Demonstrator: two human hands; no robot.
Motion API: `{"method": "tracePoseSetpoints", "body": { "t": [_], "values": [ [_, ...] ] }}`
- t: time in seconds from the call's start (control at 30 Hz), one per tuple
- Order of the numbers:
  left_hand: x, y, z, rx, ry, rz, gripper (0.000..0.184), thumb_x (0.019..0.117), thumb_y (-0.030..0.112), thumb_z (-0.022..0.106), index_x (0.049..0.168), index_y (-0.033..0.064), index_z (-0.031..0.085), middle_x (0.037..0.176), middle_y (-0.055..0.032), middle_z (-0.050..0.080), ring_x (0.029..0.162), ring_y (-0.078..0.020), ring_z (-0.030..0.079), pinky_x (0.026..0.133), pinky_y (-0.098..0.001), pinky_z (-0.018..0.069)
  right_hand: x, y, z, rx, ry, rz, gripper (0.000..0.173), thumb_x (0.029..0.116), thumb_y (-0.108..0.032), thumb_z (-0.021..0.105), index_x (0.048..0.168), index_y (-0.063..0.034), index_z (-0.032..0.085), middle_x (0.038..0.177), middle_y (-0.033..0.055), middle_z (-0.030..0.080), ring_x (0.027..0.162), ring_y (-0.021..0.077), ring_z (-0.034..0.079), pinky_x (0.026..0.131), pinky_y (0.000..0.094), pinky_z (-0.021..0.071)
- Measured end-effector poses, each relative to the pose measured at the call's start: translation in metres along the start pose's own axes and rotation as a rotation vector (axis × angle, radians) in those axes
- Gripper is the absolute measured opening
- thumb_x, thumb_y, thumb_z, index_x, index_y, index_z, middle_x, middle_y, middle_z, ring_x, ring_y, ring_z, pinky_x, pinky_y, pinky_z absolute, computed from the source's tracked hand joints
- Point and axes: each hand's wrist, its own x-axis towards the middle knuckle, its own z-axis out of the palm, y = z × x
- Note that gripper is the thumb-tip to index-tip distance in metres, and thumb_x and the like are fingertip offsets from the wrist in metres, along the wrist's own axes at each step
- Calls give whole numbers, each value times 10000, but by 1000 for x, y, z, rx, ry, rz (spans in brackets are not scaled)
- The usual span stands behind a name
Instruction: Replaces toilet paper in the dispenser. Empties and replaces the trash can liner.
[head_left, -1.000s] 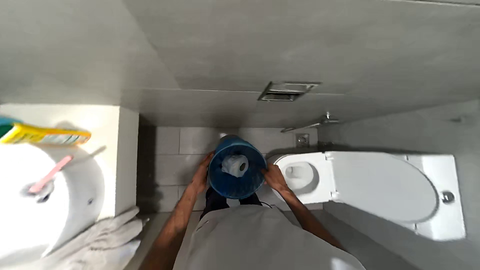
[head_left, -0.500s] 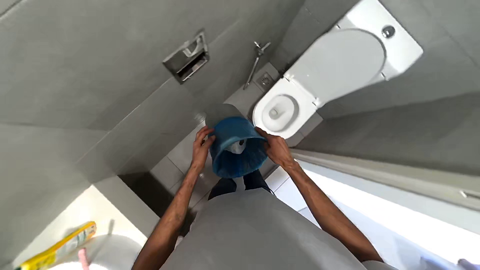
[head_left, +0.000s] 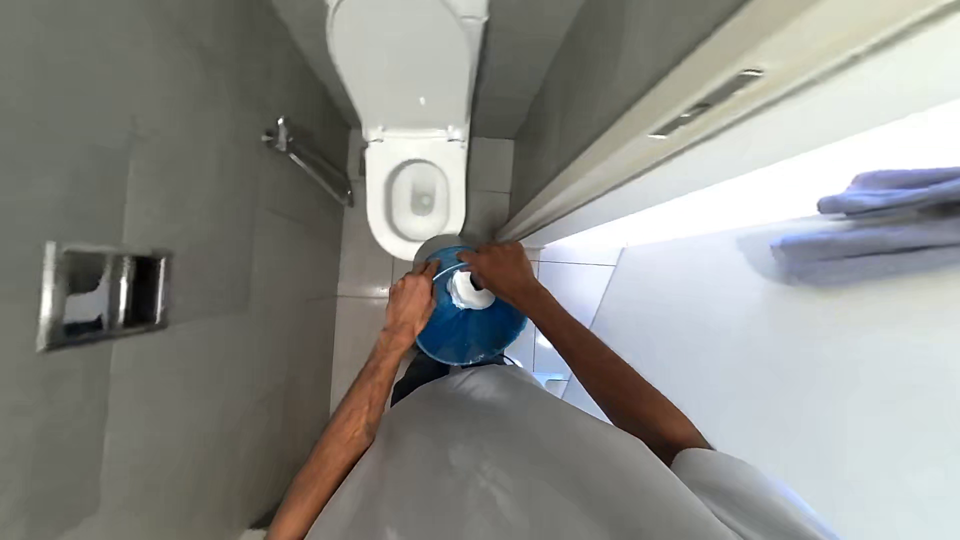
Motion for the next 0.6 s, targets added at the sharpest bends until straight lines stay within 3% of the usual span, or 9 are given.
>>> {"method": "tracePoseSetpoints", "body": {
  "t": [0.07,0.13,0.2,0.27,0.33,0.4,0.47,0.53,0.6],
  "values": [
    [21,13,20,-50,-10,-41,434,1014,82,540,1444,120,586,1359,-181,637,1127,-416,662,929,-638,523,-10,33,-11,276,4,177,525,967,-523,654,1432,-282,610,1221,84,729,1093,336,694,860,626,539],
    [33,26,44,-167,-33,-112,430,1020,95,521,1446,100,579,1339,-205,643,1167,-427,641,967,-653,495,-30,69,-13,465,2,356,876,871,-657,701,1587,-251,397,1442,121,597,1276,364,597,1010,662,486],
    [38,46,69,-295,-45,-217,408,1025,121,533,1427,76,588,1272,-239,665,1165,-436,639,979,-658,487,-67,100,3,469,71,553,981,857,-691,686,1609,-164,342,1541,193,479,1349,443,509,1021,690,444],
    [42,70,89,-394,-33,-297,370,1017,142,549,1367,47,622,1189,-259,688,1131,-431,655,976,-642,494,-112,122,32,630,104,776,993,878,-605,730,1608,-96,291,1500,264,492,1282,482,558,980,686,486],
    [42,88,108,-447,-22,-308,354,1011,166,571,1333,37,639,1168,-252,695,1128,-407,660,988,-617,498,-147,135,64,929,133,1002,900,889,-518,770,1573,-143,323,1335,273,609,1111,443,664,872,624,569],
    [38,102,123,-497,-48,-244,389,1020,170,593,1388,43,598,1244,-242,666,1179,-385,638,1025,-586,490,-177,139,92,1047,243,1130,652,948,-350,747,1487,-117,463,1258,269,643,1058,425,683,855,608,581],
    [38,107,131,-560,-158,-151,497,1026,217,609,1482,54,500,1377,-229,598,1279,-364,583,1087,-553,463,-198,139,104,949,378,1195,381,982,-171,674,1337,-49,612,1176,257,682,1037,411,692,877,625,565],
    [43,102,125,-609,-336,-66,598,1028,332,621,1531,71,430,1470,-210,530,1341,-344,534,1108,-539,449,-215,132,106,840,502,1228,299,989,-114,644,1276,-32,658,1136,250,704,1052,415,686,914,649,527],
    [53,96,110,-630,-439,-3,636,1016,482,590,1526,128,452,1529,-161,481,1370,-318,501,1088,-554,453,-229,122,100,718,594,1230,284,1003,-102,623,1279,-51,664,1110,247,714,1049,432,688,917,673,516]
  ]
}}
